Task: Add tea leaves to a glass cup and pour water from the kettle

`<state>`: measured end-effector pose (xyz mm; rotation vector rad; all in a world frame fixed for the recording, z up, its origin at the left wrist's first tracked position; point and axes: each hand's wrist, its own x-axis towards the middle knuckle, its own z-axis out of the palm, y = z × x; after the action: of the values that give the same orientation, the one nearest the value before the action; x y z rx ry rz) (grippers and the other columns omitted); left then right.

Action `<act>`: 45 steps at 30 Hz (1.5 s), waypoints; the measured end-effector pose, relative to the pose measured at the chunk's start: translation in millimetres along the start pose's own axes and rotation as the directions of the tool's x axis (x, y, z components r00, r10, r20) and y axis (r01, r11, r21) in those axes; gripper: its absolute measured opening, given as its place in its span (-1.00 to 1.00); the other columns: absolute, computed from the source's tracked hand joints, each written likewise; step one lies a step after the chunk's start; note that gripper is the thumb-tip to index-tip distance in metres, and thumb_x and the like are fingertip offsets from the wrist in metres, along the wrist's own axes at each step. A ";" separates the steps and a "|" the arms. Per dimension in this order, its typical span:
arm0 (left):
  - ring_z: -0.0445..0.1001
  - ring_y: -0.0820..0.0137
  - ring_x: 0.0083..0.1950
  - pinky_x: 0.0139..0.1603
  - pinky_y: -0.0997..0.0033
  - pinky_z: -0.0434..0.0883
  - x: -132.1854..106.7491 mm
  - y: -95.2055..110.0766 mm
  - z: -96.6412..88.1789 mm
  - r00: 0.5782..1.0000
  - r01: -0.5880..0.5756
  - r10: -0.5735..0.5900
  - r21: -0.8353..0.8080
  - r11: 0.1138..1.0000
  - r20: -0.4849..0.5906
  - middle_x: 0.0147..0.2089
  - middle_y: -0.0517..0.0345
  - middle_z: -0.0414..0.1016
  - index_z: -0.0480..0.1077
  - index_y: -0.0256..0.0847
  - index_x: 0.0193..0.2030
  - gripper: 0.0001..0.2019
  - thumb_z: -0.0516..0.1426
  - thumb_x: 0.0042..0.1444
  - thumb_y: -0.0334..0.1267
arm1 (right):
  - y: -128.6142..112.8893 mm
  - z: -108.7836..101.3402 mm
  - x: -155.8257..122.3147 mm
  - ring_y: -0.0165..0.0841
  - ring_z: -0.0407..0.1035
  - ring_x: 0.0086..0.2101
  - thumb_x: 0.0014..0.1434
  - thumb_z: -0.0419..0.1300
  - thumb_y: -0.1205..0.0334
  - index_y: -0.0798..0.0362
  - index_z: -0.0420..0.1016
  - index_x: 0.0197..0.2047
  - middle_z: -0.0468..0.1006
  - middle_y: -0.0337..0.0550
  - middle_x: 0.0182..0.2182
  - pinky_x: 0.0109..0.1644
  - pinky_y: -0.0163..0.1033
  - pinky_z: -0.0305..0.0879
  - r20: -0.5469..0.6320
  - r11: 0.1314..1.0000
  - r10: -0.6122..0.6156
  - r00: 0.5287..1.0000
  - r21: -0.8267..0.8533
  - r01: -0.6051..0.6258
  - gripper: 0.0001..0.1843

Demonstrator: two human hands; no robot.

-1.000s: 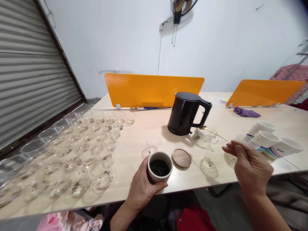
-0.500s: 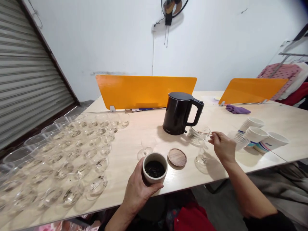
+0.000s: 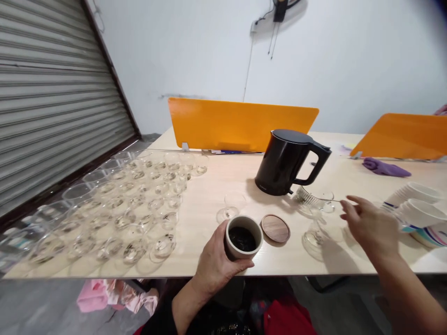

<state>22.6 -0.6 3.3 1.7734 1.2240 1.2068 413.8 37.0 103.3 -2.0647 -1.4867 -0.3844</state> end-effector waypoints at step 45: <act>0.48 0.10 0.18 0.22 -0.04 0.49 -4.9 -13.7 -22.5 0.982 -0.189 0.179 0.259 0.947 0.063 0.20 -0.03 0.53 0.41 -0.15 0.19 -0.59 0.28 0.21 -0.34 | -234.2 141.3 72.9 0.00 0.38 0.22 -0.02 0.45 -0.15 0.02 0.42 0.31 0.51 0.06 0.23 0.36 0.10 0.23 0.198 0.676 -0.525 0.828 0.688 0.264 -0.12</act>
<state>-3.6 -0.1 -2.2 2.1375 1.2666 1.1475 207.2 230.2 92.8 -1.2821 -1.9701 0.3739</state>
